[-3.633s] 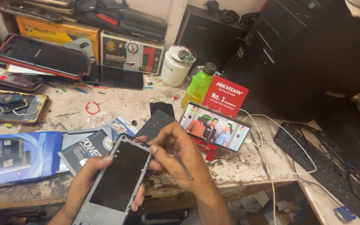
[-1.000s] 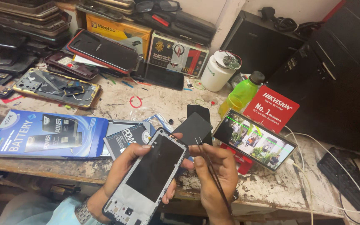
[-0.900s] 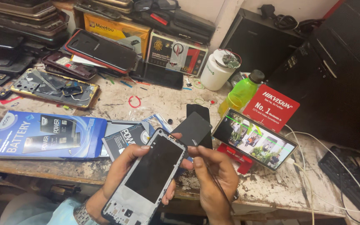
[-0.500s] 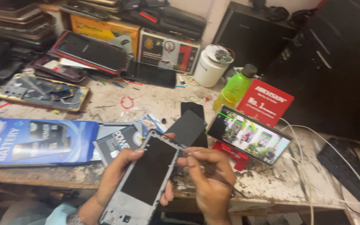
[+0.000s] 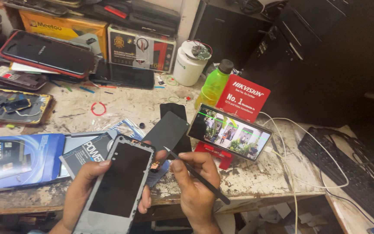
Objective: The person is repairing a smartphone by manipulating its internal components. They use a tool to adjust parts on the motherboard and handle the phone's frame and screen assembly.
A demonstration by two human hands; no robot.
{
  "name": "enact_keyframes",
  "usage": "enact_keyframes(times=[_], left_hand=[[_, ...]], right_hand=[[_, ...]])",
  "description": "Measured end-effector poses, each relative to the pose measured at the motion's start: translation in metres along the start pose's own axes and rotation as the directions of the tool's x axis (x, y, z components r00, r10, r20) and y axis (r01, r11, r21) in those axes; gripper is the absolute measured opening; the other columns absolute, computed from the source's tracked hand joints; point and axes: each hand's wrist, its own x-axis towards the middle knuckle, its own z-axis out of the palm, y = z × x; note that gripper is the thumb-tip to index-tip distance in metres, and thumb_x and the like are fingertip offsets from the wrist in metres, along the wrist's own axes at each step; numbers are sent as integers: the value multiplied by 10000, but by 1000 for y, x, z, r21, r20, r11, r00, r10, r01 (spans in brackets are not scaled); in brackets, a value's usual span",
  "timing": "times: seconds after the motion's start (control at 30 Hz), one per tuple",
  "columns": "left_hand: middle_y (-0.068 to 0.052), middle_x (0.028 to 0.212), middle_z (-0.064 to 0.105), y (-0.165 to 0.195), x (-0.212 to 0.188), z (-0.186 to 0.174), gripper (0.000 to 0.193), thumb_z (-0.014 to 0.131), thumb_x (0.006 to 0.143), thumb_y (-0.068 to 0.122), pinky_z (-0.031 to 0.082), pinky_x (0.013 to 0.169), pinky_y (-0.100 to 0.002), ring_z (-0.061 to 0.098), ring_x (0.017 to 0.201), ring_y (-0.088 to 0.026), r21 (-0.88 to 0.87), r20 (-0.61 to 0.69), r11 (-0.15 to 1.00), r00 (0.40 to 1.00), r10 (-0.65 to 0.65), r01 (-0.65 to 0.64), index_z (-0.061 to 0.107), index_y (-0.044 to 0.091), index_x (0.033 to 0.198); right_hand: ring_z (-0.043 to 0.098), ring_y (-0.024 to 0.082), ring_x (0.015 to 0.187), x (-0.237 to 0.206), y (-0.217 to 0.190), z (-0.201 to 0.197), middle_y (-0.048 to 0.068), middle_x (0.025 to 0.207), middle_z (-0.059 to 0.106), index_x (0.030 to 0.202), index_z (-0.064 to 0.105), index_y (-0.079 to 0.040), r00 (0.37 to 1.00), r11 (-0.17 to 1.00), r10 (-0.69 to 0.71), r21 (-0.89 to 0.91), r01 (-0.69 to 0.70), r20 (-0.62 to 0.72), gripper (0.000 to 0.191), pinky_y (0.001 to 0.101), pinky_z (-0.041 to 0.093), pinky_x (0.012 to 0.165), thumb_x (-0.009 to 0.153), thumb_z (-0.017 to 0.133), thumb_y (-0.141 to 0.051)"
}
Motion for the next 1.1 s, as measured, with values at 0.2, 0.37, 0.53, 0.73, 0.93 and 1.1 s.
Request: enact_keyframes(times=[0.2,0.37,0.53,0.73,0.93,1.1], left_hand=[[-295,1332,603,2,-1,-1,758,425,986,422,574,787,-415,692,827,-334,-75,30,990,992,-121,123,353,-107,1523],[-328,764,678,5,-3,-7,757,442,899,471,576,657,-419,698,679,-362,-73,-111,976,970,-215,208,499,-153,1324],[-357,788,672,4,-3,-15,727,462,929,467,584,656,-440,703,687,-390,-53,-84,985,982,-167,163,526,-180,1253],[-350,839,671,4,-5,-20,738,505,920,477,593,664,-433,708,702,-382,-96,-95,987,985,-141,132,524,-159,1294],[-353,889,667,5,-5,-21,721,499,979,466,591,722,-437,707,773,-379,-106,-5,988,993,-115,113,498,-161,1334],[-365,883,668,4,-4,-20,735,478,997,456,584,742,-443,698,791,-385,-62,-9,995,997,-79,78,480,-189,1350]], right_hand=[[706,143,879,-2,-6,2,98,911,727,1177,622,28,993,995,-83,-57,88,85,202,282,573,823,1079,591,-145],[724,182,1039,2,-16,12,131,1072,719,1224,575,50,974,998,-64,20,61,216,261,343,607,937,1063,587,-155],[722,176,1002,6,-23,16,169,1189,761,1219,579,60,961,988,-31,-137,71,274,271,335,609,908,1058,603,-156],[748,179,952,8,-22,14,171,1031,771,1223,582,62,964,991,10,-129,25,267,300,322,611,868,1056,603,-187],[751,185,952,7,-18,12,158,1028,776,1216,580,65,958,989,11,-143,32,287,322,318,610,846,1058,611,-214],[745,187,941,7,-16,11,154,1022,765,1241,582,47,956,992,54,-123,-19,288,317,312,598,838,1060,607,-213]])
